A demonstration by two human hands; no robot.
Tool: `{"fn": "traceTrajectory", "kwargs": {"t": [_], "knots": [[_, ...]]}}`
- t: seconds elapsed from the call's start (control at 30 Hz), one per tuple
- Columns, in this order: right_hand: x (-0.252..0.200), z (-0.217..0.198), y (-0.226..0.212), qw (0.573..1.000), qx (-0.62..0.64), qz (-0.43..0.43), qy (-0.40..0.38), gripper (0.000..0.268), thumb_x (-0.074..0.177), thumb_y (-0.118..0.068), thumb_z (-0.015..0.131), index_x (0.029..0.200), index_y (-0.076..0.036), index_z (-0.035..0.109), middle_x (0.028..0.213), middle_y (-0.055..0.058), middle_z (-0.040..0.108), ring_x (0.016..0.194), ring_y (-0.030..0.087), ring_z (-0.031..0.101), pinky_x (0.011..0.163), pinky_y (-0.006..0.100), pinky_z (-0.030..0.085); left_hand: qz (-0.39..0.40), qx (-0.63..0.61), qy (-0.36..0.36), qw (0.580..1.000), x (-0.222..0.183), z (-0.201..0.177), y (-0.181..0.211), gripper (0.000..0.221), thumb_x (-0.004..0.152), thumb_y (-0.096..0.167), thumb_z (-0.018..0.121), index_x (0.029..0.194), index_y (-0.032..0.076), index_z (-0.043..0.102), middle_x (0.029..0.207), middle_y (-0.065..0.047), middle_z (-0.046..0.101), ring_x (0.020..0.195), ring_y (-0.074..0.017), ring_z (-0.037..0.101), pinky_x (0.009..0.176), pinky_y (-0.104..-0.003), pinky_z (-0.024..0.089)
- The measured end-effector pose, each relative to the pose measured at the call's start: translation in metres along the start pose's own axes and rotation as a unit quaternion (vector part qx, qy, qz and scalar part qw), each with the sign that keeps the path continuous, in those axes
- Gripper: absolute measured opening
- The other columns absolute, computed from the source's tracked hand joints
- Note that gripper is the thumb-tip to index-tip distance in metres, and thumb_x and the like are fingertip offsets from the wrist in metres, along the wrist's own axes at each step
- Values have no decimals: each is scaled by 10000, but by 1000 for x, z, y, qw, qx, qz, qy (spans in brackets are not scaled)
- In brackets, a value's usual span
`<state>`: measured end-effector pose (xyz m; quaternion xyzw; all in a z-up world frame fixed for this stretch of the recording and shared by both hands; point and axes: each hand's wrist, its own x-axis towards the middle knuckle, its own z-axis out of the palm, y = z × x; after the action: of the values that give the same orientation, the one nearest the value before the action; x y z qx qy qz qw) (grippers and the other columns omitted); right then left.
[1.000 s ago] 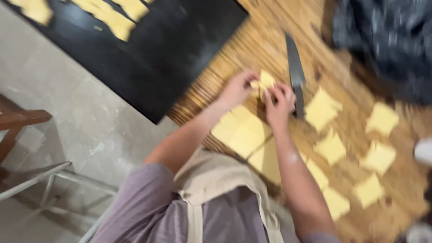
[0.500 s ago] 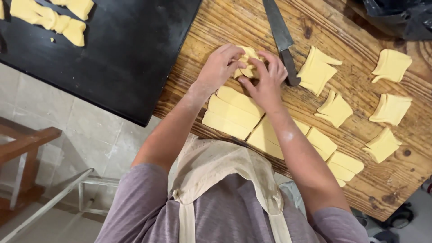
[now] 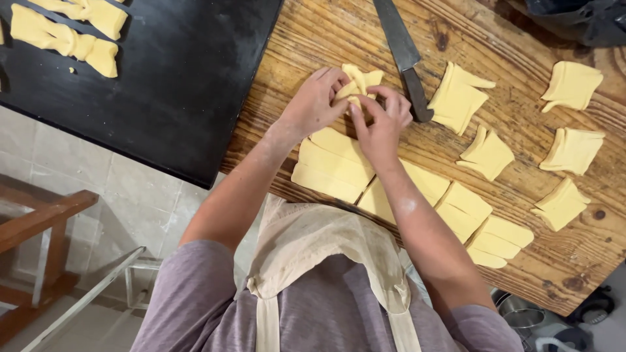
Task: Cutting dough into squares and folding them into star-shaped pastries before placing them on a baking sheet.
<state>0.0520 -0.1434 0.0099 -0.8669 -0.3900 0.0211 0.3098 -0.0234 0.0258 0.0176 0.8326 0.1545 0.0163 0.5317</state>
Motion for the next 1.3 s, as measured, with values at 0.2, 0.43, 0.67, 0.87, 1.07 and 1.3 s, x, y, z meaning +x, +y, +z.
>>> {"fn": "traceTrajectory", "kwargs": {"t": [0.2,0.43,0.67,0.87,1.07,1.3], "knots": [[-2,1,2,998,29,54,-13,308,1015,-491,622,1190,-281,765,1225,-79,599,1193,262,432,975,436,302,-44,73,55,995,-2,25,-9,287,989,165,621,1251,51,633,1120,-115,694,1013,-254,652,910,-415,523],[6,12,-2,996,-15,62,60,186,902,-324,819,856,-212,678,1085,-106,661,1086,228,524,885,444,335,-38,-14,128,991,-9,32,-1,85,998,106,572,1033,32,550,1048,-93,496,839,-198,547,760,-355,487],[10,11,-9,992,-90,-25,81,65,947,-318,786,944,-256,765,1179,-169,648,1112,222,478,818,414,290,-87,-52,103,990,-12,19,0,125,977,137,622,1094,93,634,945,-32,566,830,-161,542,761,-302,480],[10,10,-8,987,-124,-55,85,17,922,-300,812,937,-301,803,1232,-156,627,1136,230,463,837,425,292,-109,-112,132,979,-6,27,-9,98,995,131,590,1022,91,676,920,-17,568,836,-140,527,754,-287,463],[11,14,-11,999,-39,33,14,63,924,-291,802,946,-240,832,1340,-100,548,1188,265,401,881,423,308,-38,-181,75,980,-6,19,-21,87,975,43,657,1045,93,673,882,-2,586,747,-98,532,689,-234,499],[24,-2,-2,954,128,168,-212,252,995,-377,670,1011,-157,792,1393,8,368,1341,299,235,1111,510,114,-143,-122,96,977,-11,24,-17,175,931,109,730,1094,130,670,902,18,633,795,-93,578,773,-218,501]]}}
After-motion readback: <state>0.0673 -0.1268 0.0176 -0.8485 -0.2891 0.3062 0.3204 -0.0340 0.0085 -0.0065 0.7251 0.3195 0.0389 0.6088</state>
